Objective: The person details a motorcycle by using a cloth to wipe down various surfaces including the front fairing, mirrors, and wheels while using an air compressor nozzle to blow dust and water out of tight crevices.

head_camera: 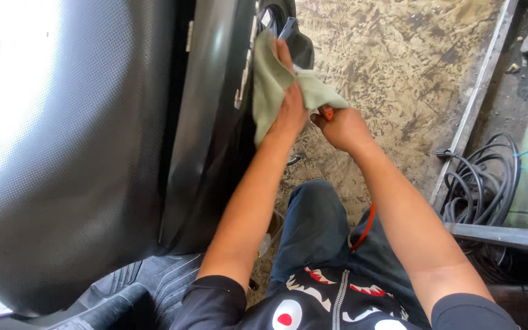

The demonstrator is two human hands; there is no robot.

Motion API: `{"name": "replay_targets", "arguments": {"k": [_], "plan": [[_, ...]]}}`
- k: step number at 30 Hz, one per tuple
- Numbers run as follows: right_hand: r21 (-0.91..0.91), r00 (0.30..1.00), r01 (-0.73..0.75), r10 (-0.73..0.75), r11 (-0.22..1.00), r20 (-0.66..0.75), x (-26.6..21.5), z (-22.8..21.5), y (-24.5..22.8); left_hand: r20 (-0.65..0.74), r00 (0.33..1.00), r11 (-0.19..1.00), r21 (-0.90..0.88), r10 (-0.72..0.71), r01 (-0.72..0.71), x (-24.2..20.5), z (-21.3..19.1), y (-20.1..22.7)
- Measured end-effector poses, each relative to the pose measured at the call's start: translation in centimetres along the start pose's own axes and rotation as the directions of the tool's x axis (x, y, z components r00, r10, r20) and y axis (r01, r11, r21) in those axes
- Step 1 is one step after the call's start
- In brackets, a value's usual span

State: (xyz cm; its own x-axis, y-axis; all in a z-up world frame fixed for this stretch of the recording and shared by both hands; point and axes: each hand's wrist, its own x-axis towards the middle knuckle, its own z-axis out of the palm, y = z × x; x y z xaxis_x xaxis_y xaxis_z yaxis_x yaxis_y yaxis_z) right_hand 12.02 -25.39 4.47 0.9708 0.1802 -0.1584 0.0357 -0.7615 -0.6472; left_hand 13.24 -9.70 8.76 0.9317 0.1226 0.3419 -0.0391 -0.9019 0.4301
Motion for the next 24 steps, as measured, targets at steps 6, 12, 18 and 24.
{"name": "replay_targets", "arguments": {"k": [6, 12, 18, 24], "plan": [[0.007, 1.0, 0.006, -0.006, 1.0, 0.025, 0.4, -0.8, -0.8, -0.011, 0.941, 0.921, -0.21, -0.337, 0.327, 2.0, 3.5, -2.5], [0.062, 0.995, 0.076, -0.071, 0.995, -0.074, 2.8, -1.5, -0.4, -0.073, 0.909, 0.912, -0.027, -0.411, 0.41, 7.6, 7.5, -4.3], [0.032, 0.996, -0.084, 0.084, 0.996, 0.014, 6.1, -2.3, 0.8, 0.033, 0.839, 0.839, 0.05, -0.544, 0.542, 8.1, 5.8, -2.5], [0.092, 0.987, -0.084, 0.07, 0.992, 0.145, 1.0, -2.8, 2.7, -0.114, 0.891, 0.899, -0.042, -0.439, 0.437, 1.5, 5.6, -2.8]]}}
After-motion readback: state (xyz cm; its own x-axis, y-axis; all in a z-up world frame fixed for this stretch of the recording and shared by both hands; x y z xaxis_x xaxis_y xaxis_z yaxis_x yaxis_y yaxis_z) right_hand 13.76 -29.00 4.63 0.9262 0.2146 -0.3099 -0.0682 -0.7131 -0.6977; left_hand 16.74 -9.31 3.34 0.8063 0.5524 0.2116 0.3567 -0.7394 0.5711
